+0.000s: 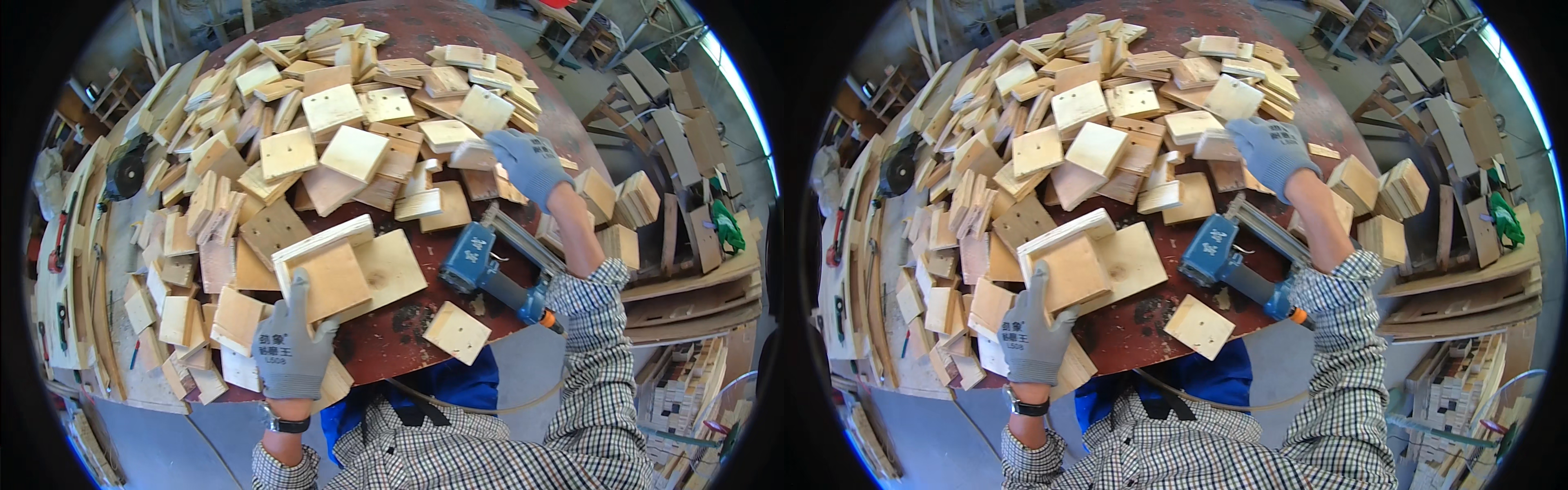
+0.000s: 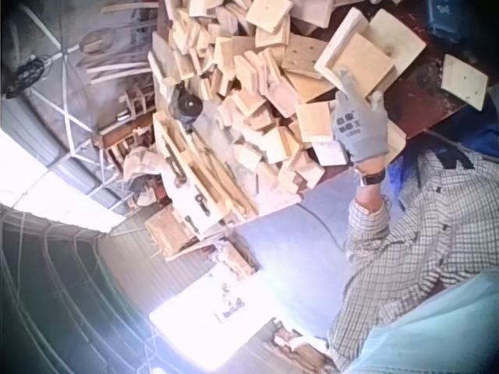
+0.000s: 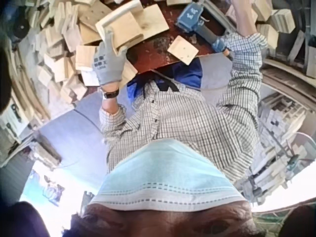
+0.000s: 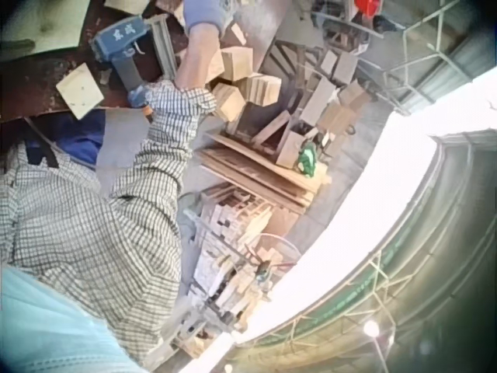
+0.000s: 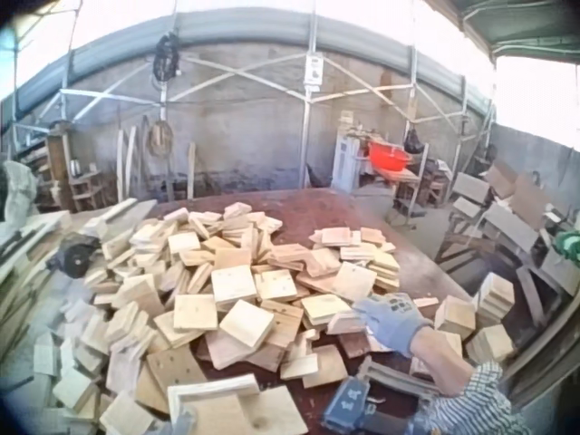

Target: The person assembles small wooden boxes by hand, using a pneumatic nail gun to fasten pieces together. They repeatedly pick up wooden components, align them, and drive nails into the joints. The person also uses a sanding block to smooth the edges of the assembled boxes.

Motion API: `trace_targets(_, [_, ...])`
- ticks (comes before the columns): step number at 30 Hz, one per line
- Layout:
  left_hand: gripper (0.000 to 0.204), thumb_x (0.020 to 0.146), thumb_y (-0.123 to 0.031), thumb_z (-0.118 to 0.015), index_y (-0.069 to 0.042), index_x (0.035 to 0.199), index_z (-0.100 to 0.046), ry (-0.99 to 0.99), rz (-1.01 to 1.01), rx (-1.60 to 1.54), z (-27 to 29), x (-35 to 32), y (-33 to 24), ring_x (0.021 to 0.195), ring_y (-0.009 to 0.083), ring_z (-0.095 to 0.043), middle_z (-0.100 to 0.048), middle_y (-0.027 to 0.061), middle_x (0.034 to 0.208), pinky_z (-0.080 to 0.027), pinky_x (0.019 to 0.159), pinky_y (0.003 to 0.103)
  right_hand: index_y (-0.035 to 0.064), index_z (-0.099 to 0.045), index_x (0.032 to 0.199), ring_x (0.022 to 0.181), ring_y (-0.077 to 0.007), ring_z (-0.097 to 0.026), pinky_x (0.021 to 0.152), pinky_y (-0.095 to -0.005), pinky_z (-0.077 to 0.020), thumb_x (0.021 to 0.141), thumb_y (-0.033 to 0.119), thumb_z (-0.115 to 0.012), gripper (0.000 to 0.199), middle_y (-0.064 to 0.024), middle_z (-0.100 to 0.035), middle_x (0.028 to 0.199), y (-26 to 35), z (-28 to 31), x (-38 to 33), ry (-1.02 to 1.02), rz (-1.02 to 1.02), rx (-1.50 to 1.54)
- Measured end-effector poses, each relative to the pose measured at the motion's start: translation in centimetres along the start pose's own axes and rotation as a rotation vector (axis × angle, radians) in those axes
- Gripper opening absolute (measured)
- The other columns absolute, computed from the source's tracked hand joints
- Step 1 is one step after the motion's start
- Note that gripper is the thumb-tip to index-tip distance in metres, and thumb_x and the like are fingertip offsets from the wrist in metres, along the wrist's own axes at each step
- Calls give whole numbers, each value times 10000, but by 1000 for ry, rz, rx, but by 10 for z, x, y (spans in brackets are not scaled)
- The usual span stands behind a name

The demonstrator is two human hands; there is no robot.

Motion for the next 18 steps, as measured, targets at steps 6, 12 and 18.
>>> trace_targets(6, [823, 808, -303, -835, -85, 1543, -536, 37, 23, -10, -2, 1, 1, 883, 372, -707, -723, 186, 1036, -567, 777, 464, 147, -740, 1211, 1146, -331, -666, 1005, -484, -509, 1020, 270, -622, 255, -110, -719, 1199, 60, 5, -14, 218, 245, -154])
trace_targets(12, [799, 822, -297, -825, -76, 1534, -539, 10, 11, -6, -3, -1, 6, 869, 354, -711, -726, 181, 1042, -574, 766, 446, 185, -685, 1336, 1239, -283, -634, 1062, -468, -469, 980, 400, -693, 415, -96, -683, 1296, 121, 2, 12, 231, 212, -173])
trace_targets(18, [805, 846, -387, -814, -100, 1542, -528, 3, -5, 18, -3, 1, 4, 771, 321, -694, -690, 143, 952, -544, 711, 437, 260, -545, 1535, 1414, -332, -507, 1181, -487, -401, 982, 446, -679, 599, -105, -527, 1540, 206, -27, 47, -81, 579, -221])
Point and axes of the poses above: each hand's wrist, its own x-axis towards the middle knuckle, its own z-axis out of the back of the hand, y = z × x, the point moved 8 cm from there along x, towards the middle knuckle
